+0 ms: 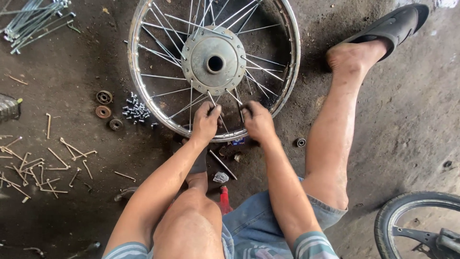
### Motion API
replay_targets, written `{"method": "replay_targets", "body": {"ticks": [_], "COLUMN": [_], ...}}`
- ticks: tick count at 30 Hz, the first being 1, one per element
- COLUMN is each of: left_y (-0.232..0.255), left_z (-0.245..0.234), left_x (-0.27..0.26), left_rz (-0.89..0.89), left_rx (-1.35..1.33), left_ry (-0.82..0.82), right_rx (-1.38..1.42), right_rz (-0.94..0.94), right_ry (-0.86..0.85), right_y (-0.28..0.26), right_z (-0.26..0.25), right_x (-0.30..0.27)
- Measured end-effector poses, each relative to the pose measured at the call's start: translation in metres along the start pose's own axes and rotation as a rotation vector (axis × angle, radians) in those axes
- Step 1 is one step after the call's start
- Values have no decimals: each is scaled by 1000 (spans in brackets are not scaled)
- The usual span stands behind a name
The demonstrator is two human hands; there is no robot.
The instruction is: The person inserts metal spokes into a wheel hub and attaches them to a rim. They then open a package of nuts and screw them onto the spoke ends to secure the wheel assembly.
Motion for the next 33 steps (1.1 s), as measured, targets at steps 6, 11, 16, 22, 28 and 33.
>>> {"method": "replay_targets", "body": {"ticks": [6, 11, 16, 22, 28, 33], "left_y": [4, 0, -3, -4, 34, 42], "left_z": [-5, -6, -10, -4, -9, -13], "left_x": [-4, -1, 1, 4, 4, 0], "left_rz": [-68, -78, -113, -157, 58, -19], "left_rx": [45, 33, 49, -82, 630, 715], "left_ry": [9, 22, 12, -101, -46, -135], "right_rx": [-433, -150, -225, 627, 1086, 570], "right_rz": [-178, -56, 60, 344, 632, 189], "right_ry": [604, 435, 227, -98, -349, -390], "right_y": [-23, 0, 3, 27, -15, -31], "right_z": [-67, -10, 22, 70, 60, 45], "right_x": [41, 32, 25, 16, -3, 11]}}
Point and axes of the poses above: each hand's wrist, its own x-axis towards the middle knuckle, its own z-axis out of the palm, y = z × x, the point moved 7 cm from there along x, towards the middle knuckle, and after that the axes turned 2 degrees about -x, right-handed, at the moved point
